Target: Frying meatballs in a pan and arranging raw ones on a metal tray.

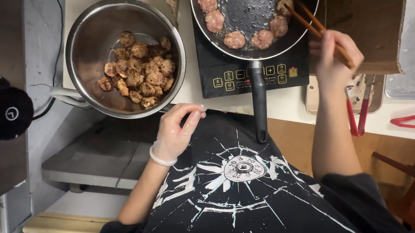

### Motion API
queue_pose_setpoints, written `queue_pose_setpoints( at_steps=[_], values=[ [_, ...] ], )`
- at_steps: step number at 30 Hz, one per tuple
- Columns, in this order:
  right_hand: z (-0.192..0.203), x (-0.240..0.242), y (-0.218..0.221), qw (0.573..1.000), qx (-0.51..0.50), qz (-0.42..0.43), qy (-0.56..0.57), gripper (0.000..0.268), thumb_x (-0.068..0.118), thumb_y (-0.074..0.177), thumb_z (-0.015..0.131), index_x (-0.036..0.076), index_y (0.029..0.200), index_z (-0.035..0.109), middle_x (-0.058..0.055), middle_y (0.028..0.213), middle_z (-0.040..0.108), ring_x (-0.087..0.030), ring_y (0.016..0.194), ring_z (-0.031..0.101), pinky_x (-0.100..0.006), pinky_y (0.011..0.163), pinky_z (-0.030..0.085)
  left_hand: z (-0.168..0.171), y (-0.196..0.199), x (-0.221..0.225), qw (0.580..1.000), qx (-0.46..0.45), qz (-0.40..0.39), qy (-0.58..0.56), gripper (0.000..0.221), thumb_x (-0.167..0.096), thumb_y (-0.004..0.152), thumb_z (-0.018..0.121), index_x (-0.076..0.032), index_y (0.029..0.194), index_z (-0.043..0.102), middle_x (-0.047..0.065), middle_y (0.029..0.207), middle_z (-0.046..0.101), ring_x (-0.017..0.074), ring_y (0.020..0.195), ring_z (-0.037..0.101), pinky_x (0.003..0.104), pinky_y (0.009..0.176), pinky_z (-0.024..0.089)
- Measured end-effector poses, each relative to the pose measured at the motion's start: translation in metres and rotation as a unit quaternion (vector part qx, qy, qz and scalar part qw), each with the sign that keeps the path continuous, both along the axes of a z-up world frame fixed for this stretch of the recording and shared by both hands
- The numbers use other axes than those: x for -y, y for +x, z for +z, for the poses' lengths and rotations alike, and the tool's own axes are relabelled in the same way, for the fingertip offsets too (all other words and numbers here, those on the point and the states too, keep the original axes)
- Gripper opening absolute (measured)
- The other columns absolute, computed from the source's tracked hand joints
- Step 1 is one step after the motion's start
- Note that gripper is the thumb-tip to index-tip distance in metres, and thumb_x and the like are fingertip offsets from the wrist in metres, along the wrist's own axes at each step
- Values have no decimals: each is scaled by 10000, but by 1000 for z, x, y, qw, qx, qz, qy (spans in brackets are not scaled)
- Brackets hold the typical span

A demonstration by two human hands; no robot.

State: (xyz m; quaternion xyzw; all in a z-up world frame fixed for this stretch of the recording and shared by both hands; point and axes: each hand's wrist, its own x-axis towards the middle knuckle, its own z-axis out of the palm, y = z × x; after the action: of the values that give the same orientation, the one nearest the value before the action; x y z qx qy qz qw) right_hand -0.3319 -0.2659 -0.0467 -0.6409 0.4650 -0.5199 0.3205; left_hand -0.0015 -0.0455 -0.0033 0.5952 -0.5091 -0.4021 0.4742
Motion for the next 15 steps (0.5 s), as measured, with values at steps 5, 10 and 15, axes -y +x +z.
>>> queue_pose_setpoints(
  at_steps=[5, 10, 15],
  values=[
    [46, -17, 26, 998, -41, 22, -48, 191, 65, 1165, 606, -85, 1090, 699, -156, 1024, 720, -216, 825, 762, -291, 727, 630, -5, -1, 6, 1000, 2, 2, -16, 117, -84, 1008, 638, -11, 1068, 708, 84, 968, 748, 188, 922, 726, 298, 865, 552],
    [34, -35, 13, 997, -36, 0, 61, 172, 69, 1141, 626, -78, 1080, 690, -153, 1047, 711, -193, 878, 733, -269, 754, 608, -14, -15, 15, 1000, -16, -21, 5, 142, -97, 989, 653, -11, 1086, 709, 74, 938, 729, 153, 829, 687, 270, 779, 540],
    [16, -60, -9, 998, -37, 1, 48, 192, 57, 1115, 569, -79, 1049, 688, -155, 1014, 705, -190, 836, 723, -274, 732, 591, -28, -34, 24, 995, -66, -39, 66, 104, -105, 969, 665, -9, 938, 689, 28, 733, 639, 79, 638, 543, 242, 601, 455]
  ],
)
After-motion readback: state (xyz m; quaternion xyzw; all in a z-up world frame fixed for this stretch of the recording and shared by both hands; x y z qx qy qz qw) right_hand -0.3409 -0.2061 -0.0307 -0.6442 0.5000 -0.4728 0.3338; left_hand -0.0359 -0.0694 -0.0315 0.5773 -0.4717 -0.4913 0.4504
